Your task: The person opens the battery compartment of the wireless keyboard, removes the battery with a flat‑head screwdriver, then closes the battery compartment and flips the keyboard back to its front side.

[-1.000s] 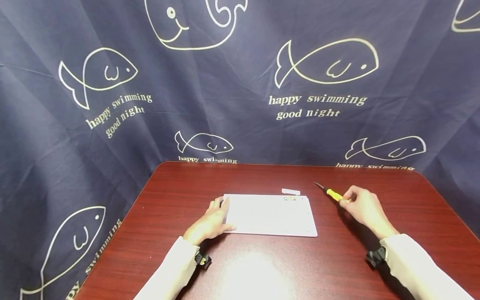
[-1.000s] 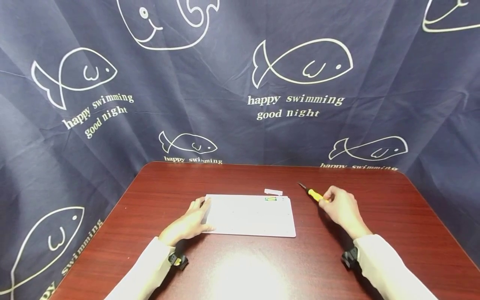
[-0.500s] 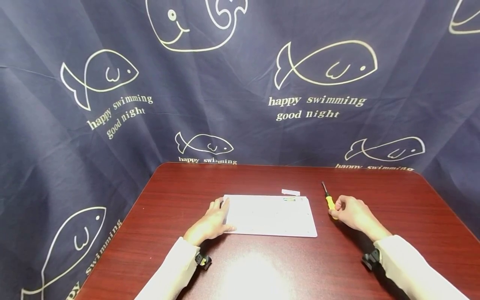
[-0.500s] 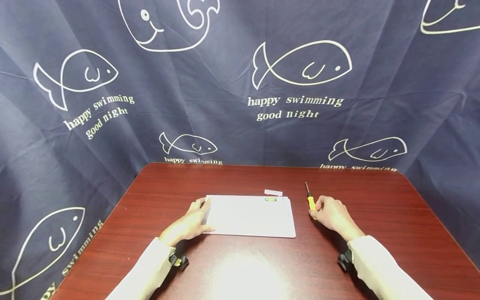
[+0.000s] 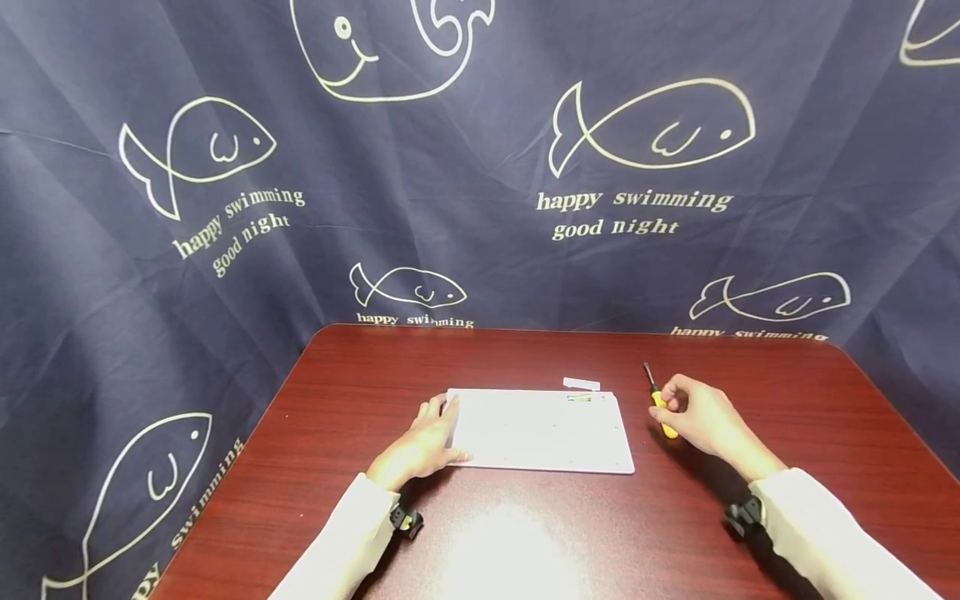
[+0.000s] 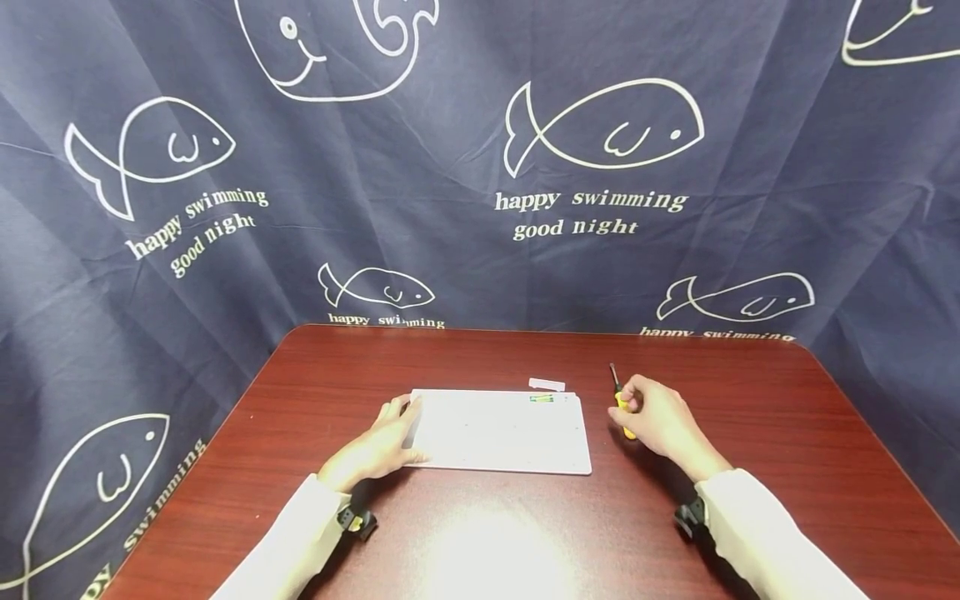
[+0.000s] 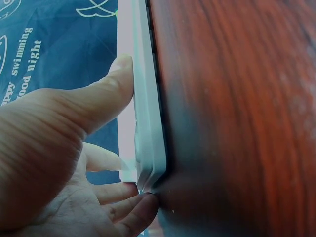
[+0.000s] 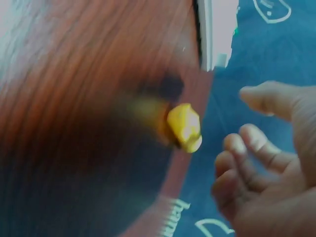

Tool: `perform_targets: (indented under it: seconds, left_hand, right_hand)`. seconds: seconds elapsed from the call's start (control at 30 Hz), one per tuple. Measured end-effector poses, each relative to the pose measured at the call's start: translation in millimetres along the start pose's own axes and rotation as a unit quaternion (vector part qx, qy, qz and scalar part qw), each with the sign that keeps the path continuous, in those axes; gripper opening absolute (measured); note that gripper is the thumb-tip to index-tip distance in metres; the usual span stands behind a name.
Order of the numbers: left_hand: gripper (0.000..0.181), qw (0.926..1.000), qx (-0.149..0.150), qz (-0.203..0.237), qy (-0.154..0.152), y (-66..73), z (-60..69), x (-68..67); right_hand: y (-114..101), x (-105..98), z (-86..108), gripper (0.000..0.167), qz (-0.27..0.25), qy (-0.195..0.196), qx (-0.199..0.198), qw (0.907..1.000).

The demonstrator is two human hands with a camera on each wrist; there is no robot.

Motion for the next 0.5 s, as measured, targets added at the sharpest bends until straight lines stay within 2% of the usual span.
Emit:
perform_targets:
  seconds: [0.1,0.23,0.33,0.4,0.5]
  left_hand:
    - [0.092,1.0000,0.001,0.000,0.003,-0.3,0.1,-0.5]
    - [0.092,1.0000,-0.001,0.001,0.001,-1.2,-0.4,0.3]
    - [0.093,1.0000,-0.003,0.000,-0.004,-2.1,-0.9,1.7]
    - [0.093,1.0000,-0.003,-0.002,-0.006,-2.2,-1.1,2.4]
    - [0.093,1.0000,-0.001,-0.005,-0.007,-1.9,-1.5,2.2]
  right_hand:
    - [-22.6,6.4,-0.8,0.029,-0.029,0.003,-0.071,0.9970]
    - [-45.5,26.1,1.3,0.049,-0.061,-0.047,-0.141,0.9870]
    - [-53.2,42.4,3.8,0.066,-0.070,-0.102,-0.152,0.9805]
    - [-54.2,52.1,5.7,0.075,-0.063,-0.137,-0.143,0.9782]
    - [-53.0,60.9,8.0,0.083,-0.045,-0.167,-0.124,0.9771]
Point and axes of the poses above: each hand's wrist, its own z-axis away from the middle knuckle, its own x-axis out of the palm, y = z × x, the point moved 10 cm from there along -z, towards the middle knuckle, and after that the axes turned 4 degrees about -z, right-handed, at the moved point
